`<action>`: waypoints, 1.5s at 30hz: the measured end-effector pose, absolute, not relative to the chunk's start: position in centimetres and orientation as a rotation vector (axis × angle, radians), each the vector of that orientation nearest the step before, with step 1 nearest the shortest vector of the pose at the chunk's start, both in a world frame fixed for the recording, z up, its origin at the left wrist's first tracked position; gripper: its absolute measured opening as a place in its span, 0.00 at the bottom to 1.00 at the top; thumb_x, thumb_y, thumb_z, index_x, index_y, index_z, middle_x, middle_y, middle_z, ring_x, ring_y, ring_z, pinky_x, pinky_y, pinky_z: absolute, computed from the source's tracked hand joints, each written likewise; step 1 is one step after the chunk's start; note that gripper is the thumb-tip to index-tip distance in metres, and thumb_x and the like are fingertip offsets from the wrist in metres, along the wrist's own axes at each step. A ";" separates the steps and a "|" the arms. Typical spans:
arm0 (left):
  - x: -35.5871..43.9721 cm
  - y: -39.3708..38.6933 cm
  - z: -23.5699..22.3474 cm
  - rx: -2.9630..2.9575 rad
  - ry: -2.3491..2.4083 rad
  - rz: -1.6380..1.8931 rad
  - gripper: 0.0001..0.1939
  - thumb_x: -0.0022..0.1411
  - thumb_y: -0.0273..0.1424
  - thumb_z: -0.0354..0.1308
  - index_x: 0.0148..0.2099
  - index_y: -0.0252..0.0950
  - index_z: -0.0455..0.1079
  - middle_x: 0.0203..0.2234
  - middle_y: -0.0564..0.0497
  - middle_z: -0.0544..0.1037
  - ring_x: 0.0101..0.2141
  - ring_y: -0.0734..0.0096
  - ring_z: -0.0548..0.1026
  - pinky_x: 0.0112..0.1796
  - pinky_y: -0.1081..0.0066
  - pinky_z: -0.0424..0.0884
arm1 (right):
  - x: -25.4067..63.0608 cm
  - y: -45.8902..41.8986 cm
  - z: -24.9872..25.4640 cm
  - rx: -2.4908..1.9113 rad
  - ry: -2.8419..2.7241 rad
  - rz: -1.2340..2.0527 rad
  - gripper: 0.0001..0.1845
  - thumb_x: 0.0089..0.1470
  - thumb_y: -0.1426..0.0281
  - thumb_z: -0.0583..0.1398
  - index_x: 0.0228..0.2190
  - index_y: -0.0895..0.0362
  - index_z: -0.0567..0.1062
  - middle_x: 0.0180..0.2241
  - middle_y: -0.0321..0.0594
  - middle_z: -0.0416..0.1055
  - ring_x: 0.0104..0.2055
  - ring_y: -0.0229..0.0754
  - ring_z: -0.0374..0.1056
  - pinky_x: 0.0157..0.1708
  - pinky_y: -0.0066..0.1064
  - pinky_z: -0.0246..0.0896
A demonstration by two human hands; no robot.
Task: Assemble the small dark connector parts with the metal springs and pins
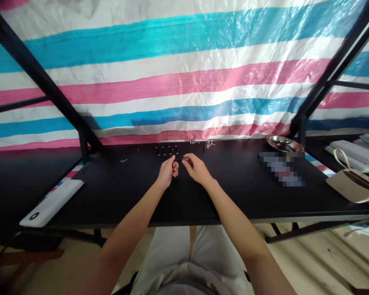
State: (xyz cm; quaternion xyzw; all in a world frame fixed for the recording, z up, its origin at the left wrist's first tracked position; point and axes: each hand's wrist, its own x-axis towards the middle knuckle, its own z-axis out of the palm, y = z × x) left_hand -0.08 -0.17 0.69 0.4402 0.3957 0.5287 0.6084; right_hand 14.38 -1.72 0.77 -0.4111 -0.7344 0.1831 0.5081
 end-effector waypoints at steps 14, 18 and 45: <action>-0.1 -0.1 0.6 1.028 0.973 1.288 0.20 0.55 0.43 0.52 0.21 0.36 0.51 0.12 0.59 0.60 0.09 0.85 0.55 0.14 0.78 0.50 | 14.3 -1.4 0.7 -0.972 -1.756 0.425 0.12 0.55 0.63 0.53 0.37 0.55 0.71 0.33 0.41 0.71 0.33 0.40 0.67 0.36 0.33 0.64; -0.2 0.0 0.7 0.981 0.991 1.327 0.19 0.55 0.41 0.52 0.21 0.36 0.51 0.11 0.60 0.59 0.09 0.85 0.54 0.13 0.78 0.50 | 14.7 -1.3 0.7 -0.983 -1.775 0.415 0.12 0.56 0.63 0.52 0.37 0.55 0.70 0.34 0.41 0.71 0.33 0.40 0.67 0.36 0.33 0.63; 0.2 -0.3 0.5 1.117 0.906 1.086 0.16 0.55 0.44 0.53 0.32 0.34 0.62 0.16 0.57 0.65 0.10 0.82 0.60 0.12 0.78 0.51 | 13.3 -1.2 0.1 -0.991 -1.517 0.517 0.12 0.53 0.62 0.56 0.35 0.56 0.72 0.34 0.41 0.73 0.37 0.41 0.68 0.38 0.34 0.63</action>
